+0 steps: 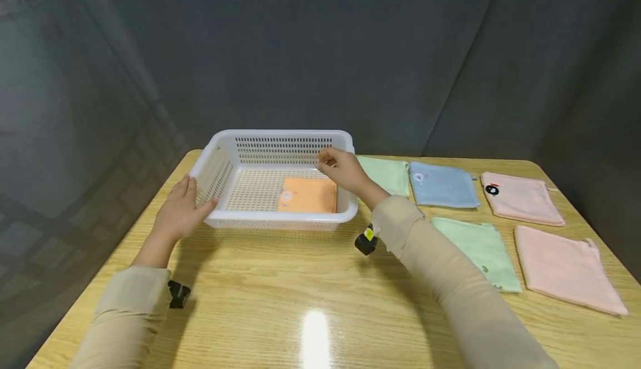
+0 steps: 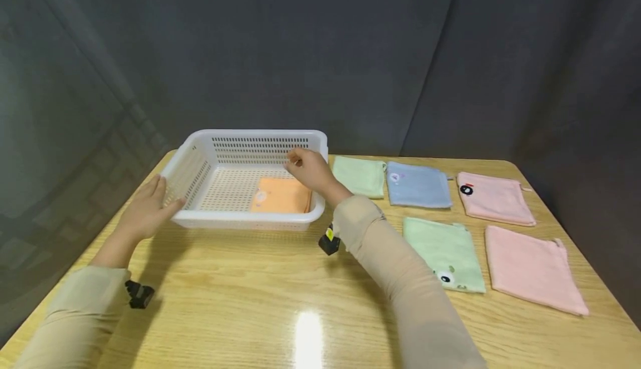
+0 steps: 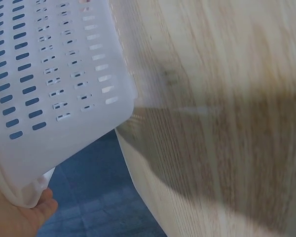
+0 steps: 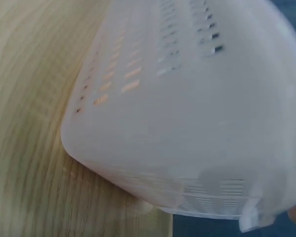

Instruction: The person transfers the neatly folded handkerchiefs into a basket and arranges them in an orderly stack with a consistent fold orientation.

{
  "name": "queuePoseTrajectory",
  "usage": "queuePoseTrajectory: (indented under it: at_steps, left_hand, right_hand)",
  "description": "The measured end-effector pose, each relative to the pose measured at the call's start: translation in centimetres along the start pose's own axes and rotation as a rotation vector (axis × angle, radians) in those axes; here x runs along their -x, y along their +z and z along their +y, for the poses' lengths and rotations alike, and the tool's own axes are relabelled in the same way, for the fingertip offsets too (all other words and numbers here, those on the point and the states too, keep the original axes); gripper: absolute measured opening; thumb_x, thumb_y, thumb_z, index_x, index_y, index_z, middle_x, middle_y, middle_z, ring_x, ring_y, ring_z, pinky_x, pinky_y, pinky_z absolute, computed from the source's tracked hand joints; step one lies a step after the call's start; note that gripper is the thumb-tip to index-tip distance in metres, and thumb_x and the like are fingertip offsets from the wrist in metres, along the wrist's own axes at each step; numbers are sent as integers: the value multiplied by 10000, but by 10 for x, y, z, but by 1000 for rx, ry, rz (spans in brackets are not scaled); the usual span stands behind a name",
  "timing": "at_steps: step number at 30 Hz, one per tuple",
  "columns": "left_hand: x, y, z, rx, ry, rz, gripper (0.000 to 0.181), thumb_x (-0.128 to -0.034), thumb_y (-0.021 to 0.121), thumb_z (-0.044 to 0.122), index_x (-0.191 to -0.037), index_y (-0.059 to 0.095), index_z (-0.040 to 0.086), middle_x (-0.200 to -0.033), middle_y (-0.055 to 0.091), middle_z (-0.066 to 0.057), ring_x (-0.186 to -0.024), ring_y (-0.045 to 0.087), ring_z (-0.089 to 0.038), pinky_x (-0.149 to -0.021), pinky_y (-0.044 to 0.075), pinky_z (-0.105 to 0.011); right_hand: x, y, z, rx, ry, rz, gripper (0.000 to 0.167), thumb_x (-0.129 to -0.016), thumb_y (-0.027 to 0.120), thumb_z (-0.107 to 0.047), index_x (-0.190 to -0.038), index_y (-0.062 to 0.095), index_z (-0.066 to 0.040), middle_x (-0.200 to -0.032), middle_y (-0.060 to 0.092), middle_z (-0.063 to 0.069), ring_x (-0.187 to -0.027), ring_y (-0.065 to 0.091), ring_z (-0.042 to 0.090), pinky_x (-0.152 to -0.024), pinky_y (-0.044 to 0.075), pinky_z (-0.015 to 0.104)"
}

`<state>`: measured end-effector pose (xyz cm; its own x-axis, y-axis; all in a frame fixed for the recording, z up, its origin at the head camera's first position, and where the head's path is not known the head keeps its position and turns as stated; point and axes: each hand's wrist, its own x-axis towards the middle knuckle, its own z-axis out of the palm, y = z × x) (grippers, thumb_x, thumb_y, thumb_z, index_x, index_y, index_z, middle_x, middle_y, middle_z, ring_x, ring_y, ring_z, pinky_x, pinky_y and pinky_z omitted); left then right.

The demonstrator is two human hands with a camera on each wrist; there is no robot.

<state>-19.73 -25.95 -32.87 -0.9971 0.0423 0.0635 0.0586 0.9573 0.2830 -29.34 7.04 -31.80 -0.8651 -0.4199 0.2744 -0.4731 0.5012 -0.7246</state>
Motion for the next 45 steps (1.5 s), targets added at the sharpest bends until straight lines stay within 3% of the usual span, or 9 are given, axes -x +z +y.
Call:
queuePoseTrajectory:
  at_steps: [12,22,45]
  left_hand:
    - [1,-1,0,-1,5,14,852,-866,304,521,-1309,19,-149,-1363,-11,-320,-1215,32,-483,-934,117,-580]
    - [1,1,0,0,9,11,843,-869,316,503,-1306,22,-155,-1359,-5,-328,-1214,36,-485,-938,115,-577]
    - [2,-2,2,5,10,22,849,-867,312,514,-1306,30,-156,-1359,1,-328,-1211,43,-489,-935,115,-581]
  right_hand:
    - [27,-11,-9,-99,-14,23,259,-849,549,-197,-1050,566,-34,-1005,579,79,-882,529,183,-770,425,299]
    - [47,-22,-7,-99,23,-73,282,-858,535,-205,-1082,562,-36,-977,579,79,-871,526,205,-745,438,332]
    - [75,-45,10,-136,55,-11,261,-851,548,-206,-1033,583,-22,-960,600,99,-824,550,207,-725,449,358]
